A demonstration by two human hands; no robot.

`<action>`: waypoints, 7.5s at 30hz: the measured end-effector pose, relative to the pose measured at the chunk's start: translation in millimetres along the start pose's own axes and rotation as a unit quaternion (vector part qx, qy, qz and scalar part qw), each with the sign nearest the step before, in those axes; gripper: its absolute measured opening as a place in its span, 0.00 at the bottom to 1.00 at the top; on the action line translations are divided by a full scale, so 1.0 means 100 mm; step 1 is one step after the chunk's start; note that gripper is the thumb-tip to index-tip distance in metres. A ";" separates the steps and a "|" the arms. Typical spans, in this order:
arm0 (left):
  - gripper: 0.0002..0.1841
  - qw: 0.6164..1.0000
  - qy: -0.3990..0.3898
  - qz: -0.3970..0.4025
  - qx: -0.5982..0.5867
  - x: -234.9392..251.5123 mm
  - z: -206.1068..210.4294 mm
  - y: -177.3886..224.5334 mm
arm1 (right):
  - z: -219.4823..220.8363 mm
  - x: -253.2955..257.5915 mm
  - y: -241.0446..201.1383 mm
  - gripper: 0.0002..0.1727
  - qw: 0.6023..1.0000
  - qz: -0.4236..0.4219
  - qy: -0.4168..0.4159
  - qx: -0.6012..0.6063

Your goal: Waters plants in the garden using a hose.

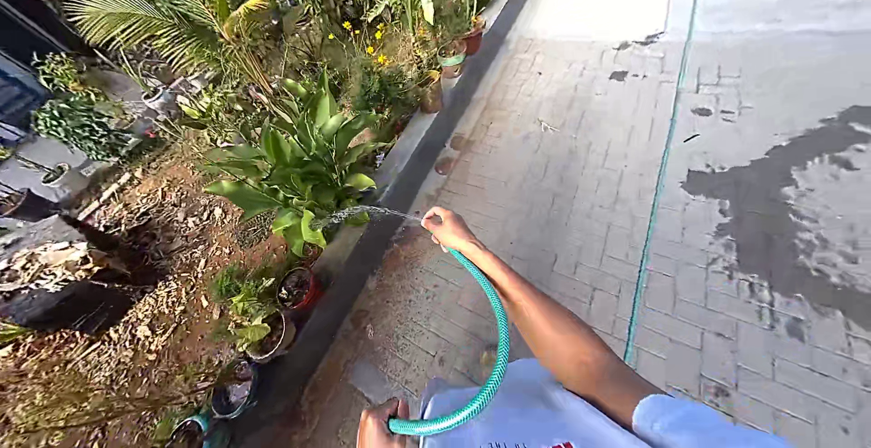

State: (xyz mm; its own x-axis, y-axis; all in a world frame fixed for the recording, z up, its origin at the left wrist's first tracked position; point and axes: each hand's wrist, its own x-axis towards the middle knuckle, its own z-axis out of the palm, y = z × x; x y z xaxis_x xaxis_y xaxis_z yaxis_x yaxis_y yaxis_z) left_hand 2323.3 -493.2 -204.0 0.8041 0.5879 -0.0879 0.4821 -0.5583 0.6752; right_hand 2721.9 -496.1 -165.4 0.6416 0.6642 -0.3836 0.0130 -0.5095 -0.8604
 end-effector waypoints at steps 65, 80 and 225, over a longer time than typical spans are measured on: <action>0.17 0.918 0.236 -0.206 -0.241 6.39 2.98 4.06 | -4.68 6.32 -0.43 0.16 0.957 -0.058 -0.194 -0.207; 0.26 0.906 0.301 -0.198 -0.222 5.81 2.37 2.86 | -2.53 5.67 -0.68 0.17 0.897 -0.105 -0.366 -0.224; 0.24 0.962 -0.003 -0.057 -0.268 12.76 4.54 5.76 | -9.56 10.41 -1.43 0.15 0.932 -0.031 -0.169 -0.318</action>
State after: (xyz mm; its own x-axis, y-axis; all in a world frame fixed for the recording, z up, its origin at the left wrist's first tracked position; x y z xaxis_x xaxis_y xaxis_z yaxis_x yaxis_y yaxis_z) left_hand 3785.1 -330.2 -259.5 0.7601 0.6225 -0.1863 0.3189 -0.1075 0.9417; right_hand 4120.8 -255.2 -121.2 0.3472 0.7834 -0.5154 0.5633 -0.6137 -0.5533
